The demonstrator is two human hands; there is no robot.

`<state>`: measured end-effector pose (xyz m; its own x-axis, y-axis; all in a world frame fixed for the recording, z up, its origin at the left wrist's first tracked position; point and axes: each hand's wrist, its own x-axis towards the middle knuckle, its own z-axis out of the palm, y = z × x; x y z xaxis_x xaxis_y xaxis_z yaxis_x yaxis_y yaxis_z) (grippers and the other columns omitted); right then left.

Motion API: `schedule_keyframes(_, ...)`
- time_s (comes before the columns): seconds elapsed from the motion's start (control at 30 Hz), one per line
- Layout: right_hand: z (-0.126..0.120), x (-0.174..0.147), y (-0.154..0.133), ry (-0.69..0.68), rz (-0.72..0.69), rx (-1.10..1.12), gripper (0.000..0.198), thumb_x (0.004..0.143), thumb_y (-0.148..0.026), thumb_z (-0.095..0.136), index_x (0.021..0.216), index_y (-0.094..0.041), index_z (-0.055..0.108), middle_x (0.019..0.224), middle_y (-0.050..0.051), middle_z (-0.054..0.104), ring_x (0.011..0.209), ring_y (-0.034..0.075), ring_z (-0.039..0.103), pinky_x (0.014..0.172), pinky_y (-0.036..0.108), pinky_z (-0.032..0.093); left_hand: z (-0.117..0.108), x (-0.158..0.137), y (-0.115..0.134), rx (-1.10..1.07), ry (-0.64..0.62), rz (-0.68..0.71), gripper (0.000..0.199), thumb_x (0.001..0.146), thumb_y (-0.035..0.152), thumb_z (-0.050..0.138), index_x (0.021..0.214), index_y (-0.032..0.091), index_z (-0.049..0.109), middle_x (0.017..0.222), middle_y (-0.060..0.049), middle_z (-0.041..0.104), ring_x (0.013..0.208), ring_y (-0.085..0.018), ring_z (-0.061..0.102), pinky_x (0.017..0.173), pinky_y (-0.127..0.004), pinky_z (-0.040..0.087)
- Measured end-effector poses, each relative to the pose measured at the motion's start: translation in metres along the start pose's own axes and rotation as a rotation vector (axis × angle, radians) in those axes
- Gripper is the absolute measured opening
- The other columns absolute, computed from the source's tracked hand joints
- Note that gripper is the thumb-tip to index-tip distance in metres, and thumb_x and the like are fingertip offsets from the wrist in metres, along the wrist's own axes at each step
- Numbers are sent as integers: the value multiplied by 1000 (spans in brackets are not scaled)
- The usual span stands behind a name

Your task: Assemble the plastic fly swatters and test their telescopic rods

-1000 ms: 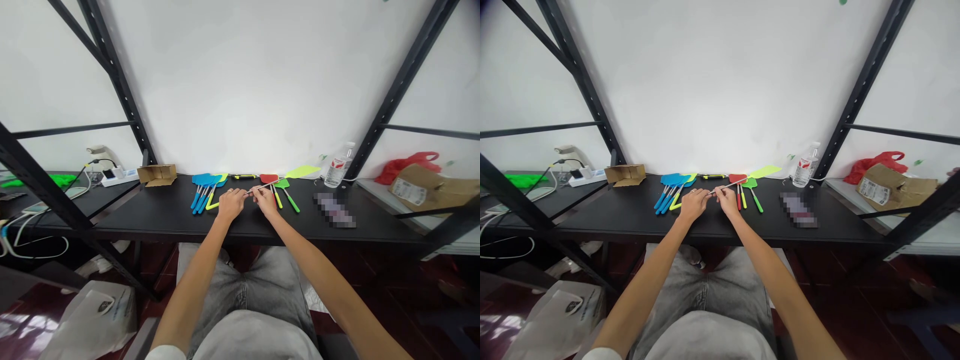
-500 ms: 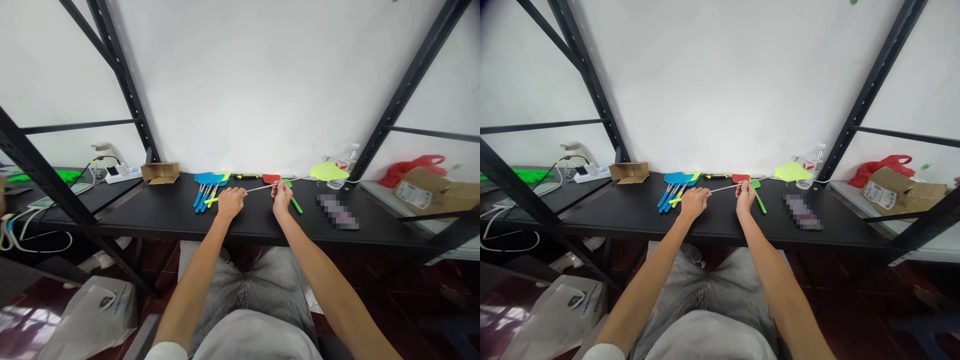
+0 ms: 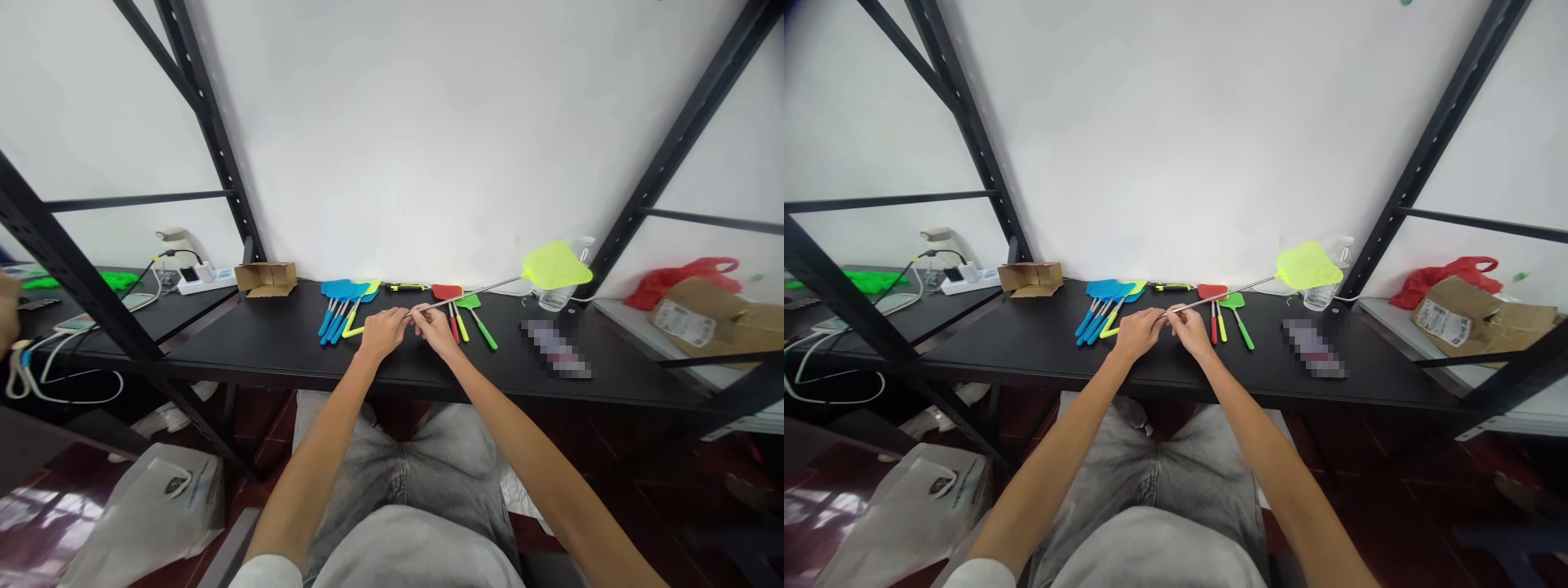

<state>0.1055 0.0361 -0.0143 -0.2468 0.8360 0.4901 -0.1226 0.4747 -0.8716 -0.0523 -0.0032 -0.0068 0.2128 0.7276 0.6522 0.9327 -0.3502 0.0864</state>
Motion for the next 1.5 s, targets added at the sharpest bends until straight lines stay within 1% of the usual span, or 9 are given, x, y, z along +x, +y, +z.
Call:
schedule_keyframes(0.2,-2,4,5,-10,14,31,43,78,-63,67,82,-20,65,69,0,61,52,11,51,43,22,32,1,1,0,-11,-21,-2,38,103,42,32,110,25,66,103,-7,71,91,-21,65,69,-29,39)
schedule_keyframes(0.4,-3,3,5,43,60,78,40,76,-58,71,77,-18,66,69,2,62,55,10,51,43,22,29,3,2,-3,-29,-30,-12,36,103,41,35,109,27,67,104,-5,73,89,-21,66,65,-29,37)
schedule_keyframes(0.53,-8,7,7,191,99,159,43,71,-60,75,78,-18,66,66,0,62,51,9,48,41,21,28,0,2,-6,-21,-35,-54,36,102,42,36,111,27,68,103,-6,73,90,-21,66,65,-29,37)
schedule_keyframes(0.83,-17,13,4,487,24,244,46,71,-61,75,69,-17,62,57,-2,55,45,6,41,38,21,27,1,1,-8,-16,-2,-64,35,102,41,37,110,28,68,98,-5,73,88,-21,66,63,-30,33)
schedule_keyframes(1.03,-26,14,4,589,-50,244,47,74,-63,72,71,-17,62,59,-2,56,44,5,39,38,20,29,0,0,-11,-21,7,-52,33,102,40,39,109,27,69,97,-4,73,87,-21,66,61,-31,32)
schedule_keyframes(1.17,-24,11,3,479,-54,184,48,79,-64,66,82,-17,65,65,0,62,45,6,43,38,20,29,-1,0,-13,-20,25,-81,32,101,39,41,106,26,69,96,-4,73,86,-21,66,62,-31,34)
schedule_keyframes(1.3,-13,5,1,222,-17,66,46,78,-61,68,93,-18,67,71,1,66,48,8,47,41,21,33,1,-1,-11,-31,31,-76,34,101,40,39,109,25,68,99,-6,73,87,-21,66,64,-30,36)
schedule_keyframes(1.4,-5,3,3,36,-9,6,43,78,-60,69,89,-18,69,73,3,67,50,10,50,43,23,35,3,-1,-8,-53,16,-24,36,102,40,37,110,24,68,101,-7,73,89,-21,66,66,-29,38)
schedule_keyframes(1.5,-1,3,6,20,-23,-7,42,80,-60,66,84,-18,70,75,4,67,52,11,51,44,24,35,5,0,-7,-60,8,1,36,102,40,37,111,25,68,103,-7,73,90,-21,67,69,-29,40)
